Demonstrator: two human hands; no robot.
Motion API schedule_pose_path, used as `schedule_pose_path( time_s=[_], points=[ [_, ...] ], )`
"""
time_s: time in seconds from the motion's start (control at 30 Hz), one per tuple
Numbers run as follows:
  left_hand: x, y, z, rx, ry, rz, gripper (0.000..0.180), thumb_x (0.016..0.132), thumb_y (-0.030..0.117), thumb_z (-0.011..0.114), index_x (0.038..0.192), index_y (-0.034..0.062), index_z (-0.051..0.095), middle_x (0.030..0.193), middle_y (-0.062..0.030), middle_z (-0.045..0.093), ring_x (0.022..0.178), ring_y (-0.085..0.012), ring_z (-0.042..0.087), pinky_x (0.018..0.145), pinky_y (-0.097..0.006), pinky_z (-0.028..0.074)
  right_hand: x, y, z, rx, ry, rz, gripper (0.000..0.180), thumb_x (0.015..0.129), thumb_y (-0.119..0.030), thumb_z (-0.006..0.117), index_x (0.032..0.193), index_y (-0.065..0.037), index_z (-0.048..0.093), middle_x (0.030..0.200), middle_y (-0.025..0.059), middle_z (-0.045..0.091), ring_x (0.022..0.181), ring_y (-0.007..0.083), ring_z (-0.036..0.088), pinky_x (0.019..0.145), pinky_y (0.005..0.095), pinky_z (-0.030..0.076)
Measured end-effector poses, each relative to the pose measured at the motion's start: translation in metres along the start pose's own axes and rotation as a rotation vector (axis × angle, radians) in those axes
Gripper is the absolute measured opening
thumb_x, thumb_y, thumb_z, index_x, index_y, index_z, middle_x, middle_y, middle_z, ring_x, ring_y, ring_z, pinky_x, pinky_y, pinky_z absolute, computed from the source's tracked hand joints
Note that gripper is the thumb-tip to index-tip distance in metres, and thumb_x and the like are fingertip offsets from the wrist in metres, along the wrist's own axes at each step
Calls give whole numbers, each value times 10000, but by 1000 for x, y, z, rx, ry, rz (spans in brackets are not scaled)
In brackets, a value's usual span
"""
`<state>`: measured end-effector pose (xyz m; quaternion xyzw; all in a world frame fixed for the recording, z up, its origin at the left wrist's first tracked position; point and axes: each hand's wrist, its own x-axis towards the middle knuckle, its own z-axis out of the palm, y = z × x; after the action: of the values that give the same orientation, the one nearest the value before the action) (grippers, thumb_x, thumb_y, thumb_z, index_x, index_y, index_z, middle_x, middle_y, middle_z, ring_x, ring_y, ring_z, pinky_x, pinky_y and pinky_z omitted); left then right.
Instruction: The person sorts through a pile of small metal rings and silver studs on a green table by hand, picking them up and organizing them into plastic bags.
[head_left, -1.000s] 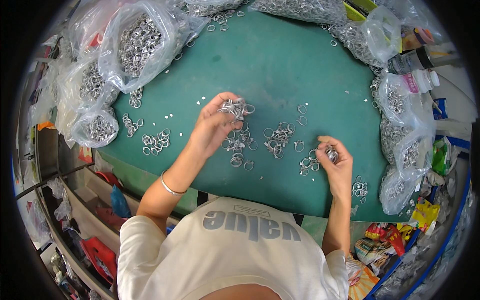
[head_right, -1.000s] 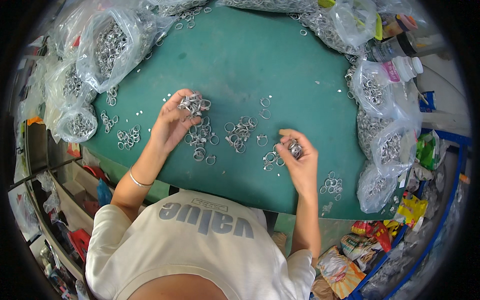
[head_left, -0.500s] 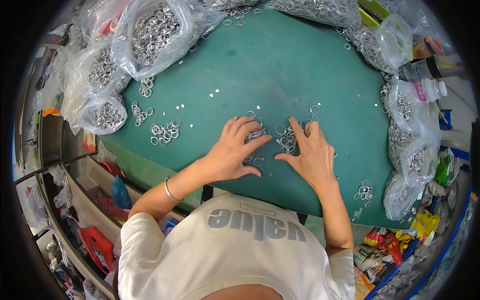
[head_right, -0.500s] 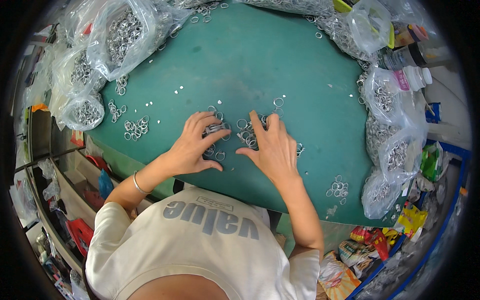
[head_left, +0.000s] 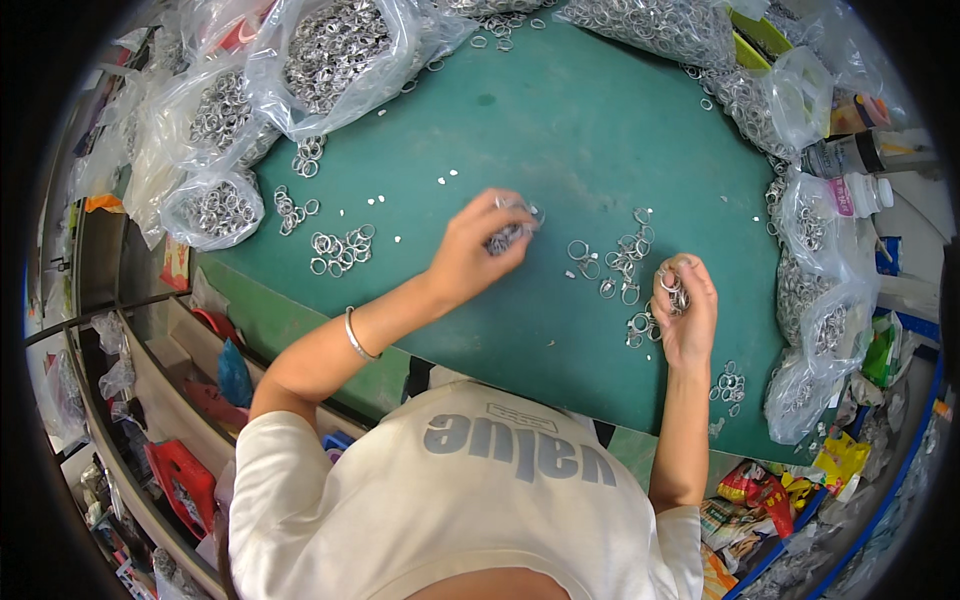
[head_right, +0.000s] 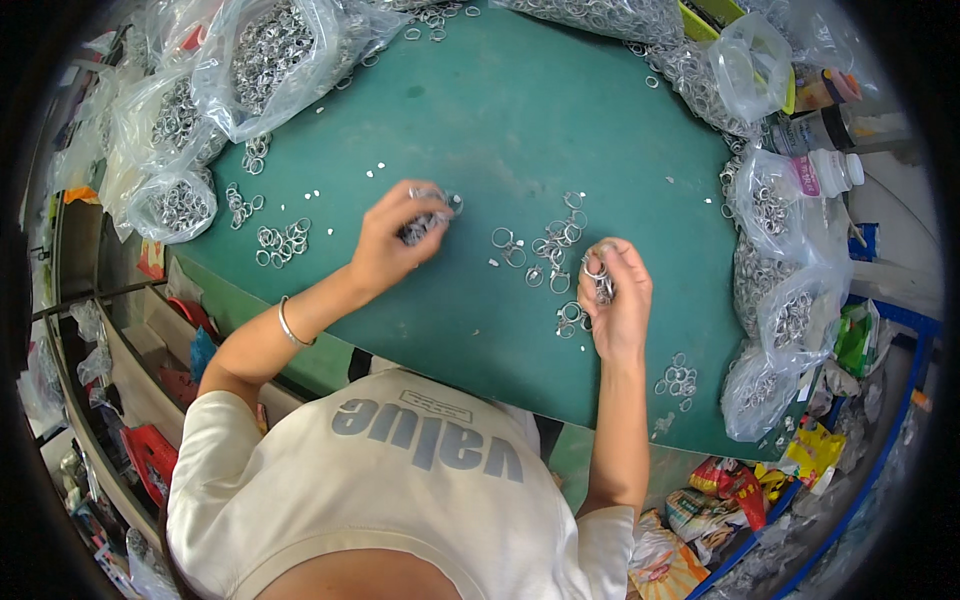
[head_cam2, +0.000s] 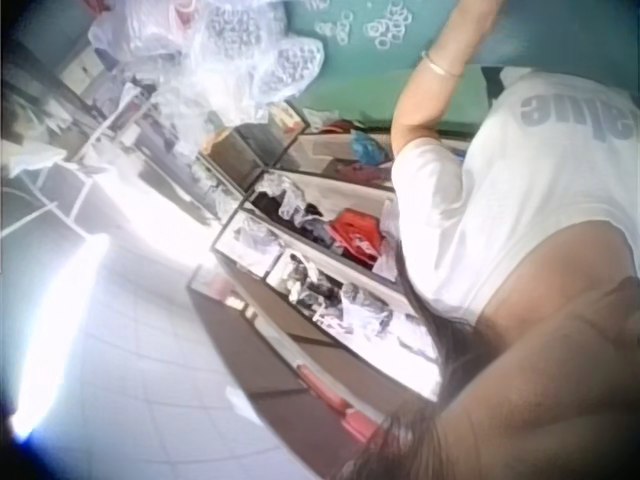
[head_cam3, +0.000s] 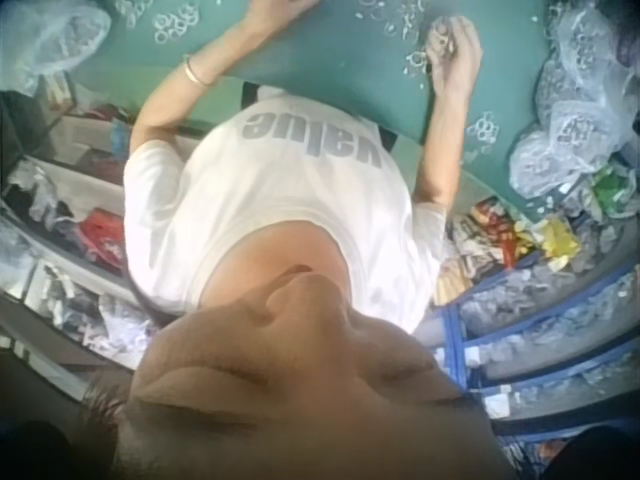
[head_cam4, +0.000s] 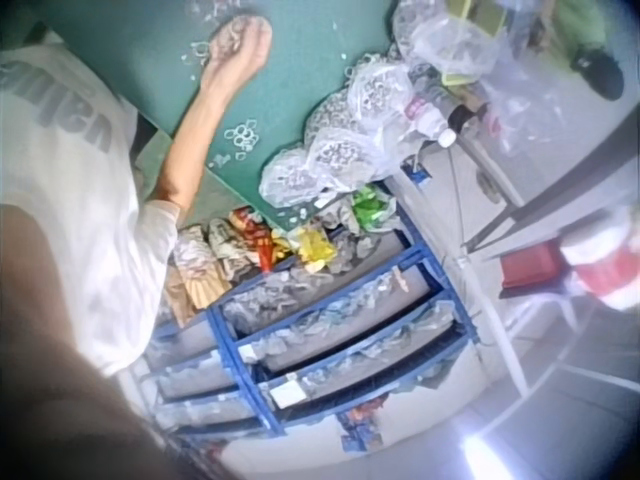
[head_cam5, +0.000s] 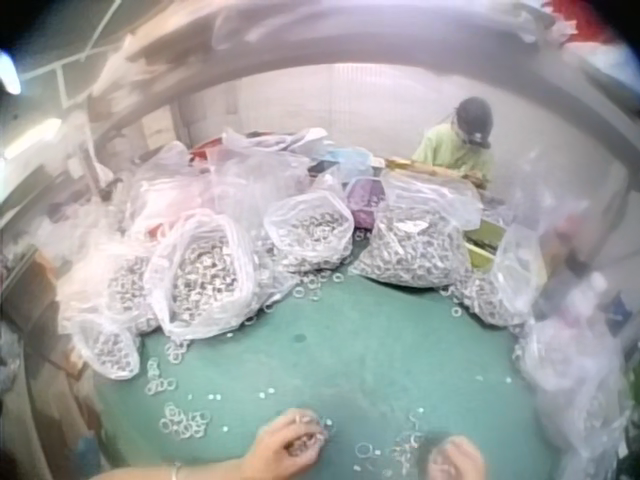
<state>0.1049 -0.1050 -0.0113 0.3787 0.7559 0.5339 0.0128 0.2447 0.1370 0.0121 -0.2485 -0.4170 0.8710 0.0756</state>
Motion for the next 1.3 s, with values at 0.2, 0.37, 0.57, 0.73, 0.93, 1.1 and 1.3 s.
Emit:
schedule_pose_path(
  time_s=[0.2, 0.37, 0.57, 0.73, 0.93, 1.1, 1.3],
  points=[
    [29, 1, -19, -1400, 218, -782, 177, 903, 145, 564, 1035, 31, 531, 1045, -133, 593, 919, -228, 582, 683, -311, 508, -8, -5, 13, 397, -64, 5, 284, 926, -252, 495, 1019, 14, 528, 1036, 168, 524, 790, 236, 527, 494, 259, 466],
    [28, 3, -29, -1838, 133, -854, 266, 906, 162, 481, 1095, -21, 521, 1109, -201, 558, 971, -288, 566, 766, -377, 511, -11, 3, 22, 160, 21, -82, 224, 948, -212, 504, 997, -1, 561, 914, 122, 571, 698, 184, 543, 503, 233, 430],
    [24, 0, -47, -1817, 95, -885, 343, 924, 175, 428, 1179, -39, 510, 1260, -248, 506, 1137, -367, 525, 927, -483, 478, -16, 2, 27, -403, 89, -88, 124, 944, -142, 545, 1004, -39, 580, 712, 10, 564, 559, 55, 474, 440, 184, 328],
    [21, 0, -50, -1498, 14, -927, 400, 959, 212, 393, 1247, -55, 470, 1312, -269, 465, 1186, -387, 506, 913, -477, 510, -19, 9, 39, -790, 53, -241, 114, 898, -66, 592, 998, -38, 640, 720, -19, 556, 625, 34, 454, 528, 186, 356],
    [20, 15, -55, -1418, -44, -1029, 418, 973, 256, 405, 1244, -55, 474, 1322, -285, 450, 1168, -401, 518, 871, -448, 537, -18, 18, 58, -817, -1, -111, 172, 850, -17, 630, 1019, -31, 654, 735, -31, 552, 649, 26, 435, 567, 189, 360],
    [10, 9, -60, -1543, -4, -1019, 347, 976, 301, 440, 1130, 8, 543, 1228, -240, 528, 1065, -344, 576, 755, -370, 555, -14, 26, 58, -863, -35, -198, 181, 851, -15, 627, 1030, -34, 652, 737, -39, 538, 612, 22, 427, 528, 183, 350],
    [9, -1, -62, -1645, 184, -1006, 223, 961, 282, 505, 957, 69, 572, 1010, -139, 598, 886, -236, 595, 614, -304, 520, -11, 37, 71, -561, 28, -161, 174, 895, -39, 589, 1061, -2, 622, 730, -18, 529, 550, 20, 415, 442, 172, 310]
  ],
)
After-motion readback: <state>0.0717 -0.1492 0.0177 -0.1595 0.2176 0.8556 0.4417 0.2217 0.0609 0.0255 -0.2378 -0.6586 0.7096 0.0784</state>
